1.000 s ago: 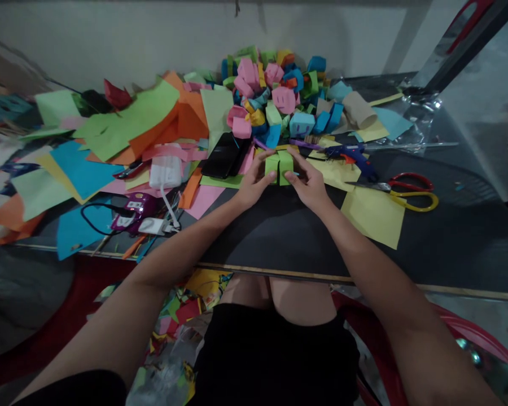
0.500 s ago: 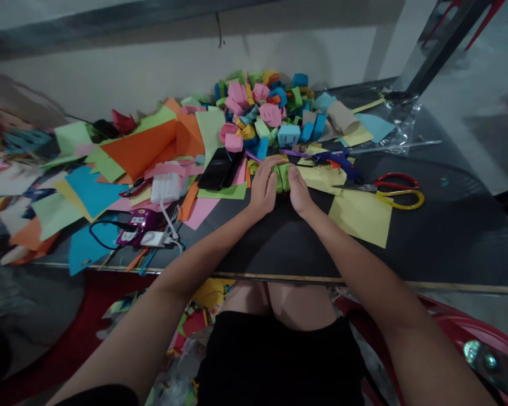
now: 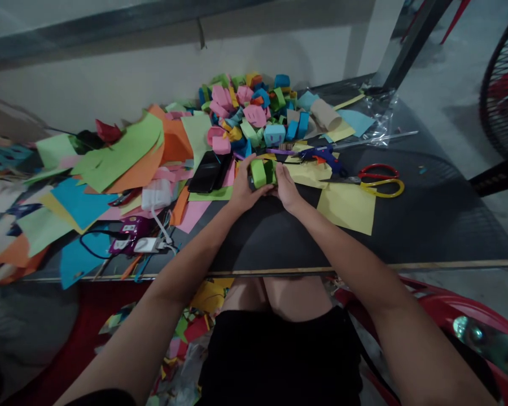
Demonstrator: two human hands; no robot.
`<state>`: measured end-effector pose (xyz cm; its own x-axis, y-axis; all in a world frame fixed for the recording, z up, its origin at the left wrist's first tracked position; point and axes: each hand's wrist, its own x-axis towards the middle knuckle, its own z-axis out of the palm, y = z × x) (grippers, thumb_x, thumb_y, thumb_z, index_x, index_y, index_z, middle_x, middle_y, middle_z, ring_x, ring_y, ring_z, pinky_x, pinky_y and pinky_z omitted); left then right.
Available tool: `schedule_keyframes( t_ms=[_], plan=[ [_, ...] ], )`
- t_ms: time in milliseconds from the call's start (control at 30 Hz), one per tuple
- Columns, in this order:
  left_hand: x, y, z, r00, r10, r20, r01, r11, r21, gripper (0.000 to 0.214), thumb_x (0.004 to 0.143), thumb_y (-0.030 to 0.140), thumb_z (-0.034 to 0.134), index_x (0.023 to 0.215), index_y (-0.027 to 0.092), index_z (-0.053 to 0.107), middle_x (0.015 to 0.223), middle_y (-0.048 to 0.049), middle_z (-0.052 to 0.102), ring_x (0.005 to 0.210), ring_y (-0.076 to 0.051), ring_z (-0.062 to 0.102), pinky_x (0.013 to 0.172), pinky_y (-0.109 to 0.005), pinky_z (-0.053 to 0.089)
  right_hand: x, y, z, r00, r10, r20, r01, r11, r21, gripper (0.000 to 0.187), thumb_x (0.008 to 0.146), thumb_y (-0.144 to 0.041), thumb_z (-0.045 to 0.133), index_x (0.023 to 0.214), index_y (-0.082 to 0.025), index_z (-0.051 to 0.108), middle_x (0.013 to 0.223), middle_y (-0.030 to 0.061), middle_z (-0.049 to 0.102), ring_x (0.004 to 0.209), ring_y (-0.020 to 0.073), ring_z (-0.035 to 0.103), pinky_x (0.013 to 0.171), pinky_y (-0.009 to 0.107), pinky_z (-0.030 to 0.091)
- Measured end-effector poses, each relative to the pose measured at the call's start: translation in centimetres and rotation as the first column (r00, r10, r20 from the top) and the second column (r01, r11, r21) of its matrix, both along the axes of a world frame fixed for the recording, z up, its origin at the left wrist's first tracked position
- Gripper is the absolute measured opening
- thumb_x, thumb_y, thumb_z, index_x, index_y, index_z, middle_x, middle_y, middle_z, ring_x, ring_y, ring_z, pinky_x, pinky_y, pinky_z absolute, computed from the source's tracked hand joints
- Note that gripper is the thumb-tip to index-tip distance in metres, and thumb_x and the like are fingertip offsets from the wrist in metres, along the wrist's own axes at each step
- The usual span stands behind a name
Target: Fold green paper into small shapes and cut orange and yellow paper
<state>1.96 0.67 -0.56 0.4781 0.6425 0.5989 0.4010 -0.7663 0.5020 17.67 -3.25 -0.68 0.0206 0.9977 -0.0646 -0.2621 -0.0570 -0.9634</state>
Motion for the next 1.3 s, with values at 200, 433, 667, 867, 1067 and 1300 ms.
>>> schedule_keyframes(
  t_ms=[200, 433, 667, 867, 1067, 1300],
  plan=[
    [-0.4, 0.6, 0.4, 0.988, 0.114, 0.108, -0.105, 0.99, -0.091, 0.093, 0.086, 0.078, 0.059, 0.155, 0.022, 0.031, 0.151, -0.0183, 0.051, 0.143, -0.032, 0.05, 0.118, -0.046, 0.042, 0.4, -0.7, 2.0, 0.979, 0.142, 0.143, -0.143, 0.99, -0.002, 0.086, 0.09, -0.088, 0.023, 0.13, -0.025, 0.064, 0.122, 0.0153, 0.074, 0.108, 0.0311, 0.072, 0.089, 0.055, 0.064],
    [-2.7, 3.8, -0.8, 0.867, 0.474, 0.156, -0.448, 0.877, -0.174, 0.117, 0.079, 0.08, 0.067, 0.162, 0.017, 0.015, 0.167, -0.0231, 0.026, 0.157, -0.037, 0.026, 0.127, -0.054, 0.027, 8.0, -10.0, 3.2, 0.418, -0.217, 0.882, -0.124, 0.948, 0.292, 0.064, 0.084, -0.063, 0.071, 0.134, -0.023, 0.068, 0.145, 0.0145, 0.063, 0.138, 0.0408, 0.054, 0.117, 0.064, 0.041],
    [-1.4, 1.5, 0.3, 0.863, 0.501, 0.068, -0.498, 0.865, -0.058, 0.099, 0.081, 0.074, 0.068, 0.157, 0.021, 0.034, 0.171, -0.0217, 0.02, 0.162, -0.038, 0.005, 0.129, -0.06, 0.016, 14.2, -16.8, 0.3, 0.07, -0.356, 0.932, -0.037, 0.932, 0.359, 0.041, 0.102, -0.044, 0.052, 0.128, -0.02, 0.072, 0.136, 0.0138, 0.07, 0.131, 0.0353, 0.063, 0.108, 0.055, 0.052],
    [-0.5, -1.0, 0.9, 0.859, 0.507, 0.069, -0.512, 0.85, 0.128, 0.064, 0.097, 0.063, 0.048, 0.144, 0.02, 0.054, 0.16, -0.0214, 0.043, 0.159, -0.036, 0.023, 0.125, -0.061, 0.023, 9.8, -16.8, 2.4, 0.009, -0.474, 0.881, -0.279, 0.845, 0.457, 0.032, 0.104, -0.028, 0.048, 0.099, -0.024, 0.079, 0.097, 0.0079, 0.082, 0.082, 0.0267, 0.079, 0.074, 0.039, 0.061],
    [-0.7, -0.4, 0.9, 0.936, 0.349, -0.03, -0.337, 0.921, 0.196, 0.037, 0.101, 0.039, 0.043, 0.125, 0.023, 0.067, 0.145, -0.0142, 0.063, 0.148, -0.028, 0.047, 0.123, -0.053, 0.03, 5.6, -16.2, 3.1, 0.373, -0.54, 0.755, -0.411, 0.633, 0.656, 0.02, 0.1, -0.023, 0.055, 0.105, -0.026, 0.074, 0.101, 0.0075, 0.082, 0.089, 0.0214, 0.08, 0.083, 0.033, 0.065],
    [-1.7, 0.8, 1.0, 0.94, 0.307, -0.146, -0.294, 0.95, 0.103, 0.032, 0.094, 0.026, 0.053, 0.122, 0.022, 0.067, 0.15, -0.0137, 0.059, 0.149, -0.027, 0.045, 0.124, -0.051, 0.03, 4.2, -13.3, 2.3, 0.303, -0.472, 0.828, -0.486, 0.671, 0.56, 0.028, 0.096, -0.013, 0.05, 0.106, -0.023, 0.074, 0.098, 0.0086, 0.081, 0.088, 0.0239, 0.078, 0.084, 0.041, 0.063]
  ],
)
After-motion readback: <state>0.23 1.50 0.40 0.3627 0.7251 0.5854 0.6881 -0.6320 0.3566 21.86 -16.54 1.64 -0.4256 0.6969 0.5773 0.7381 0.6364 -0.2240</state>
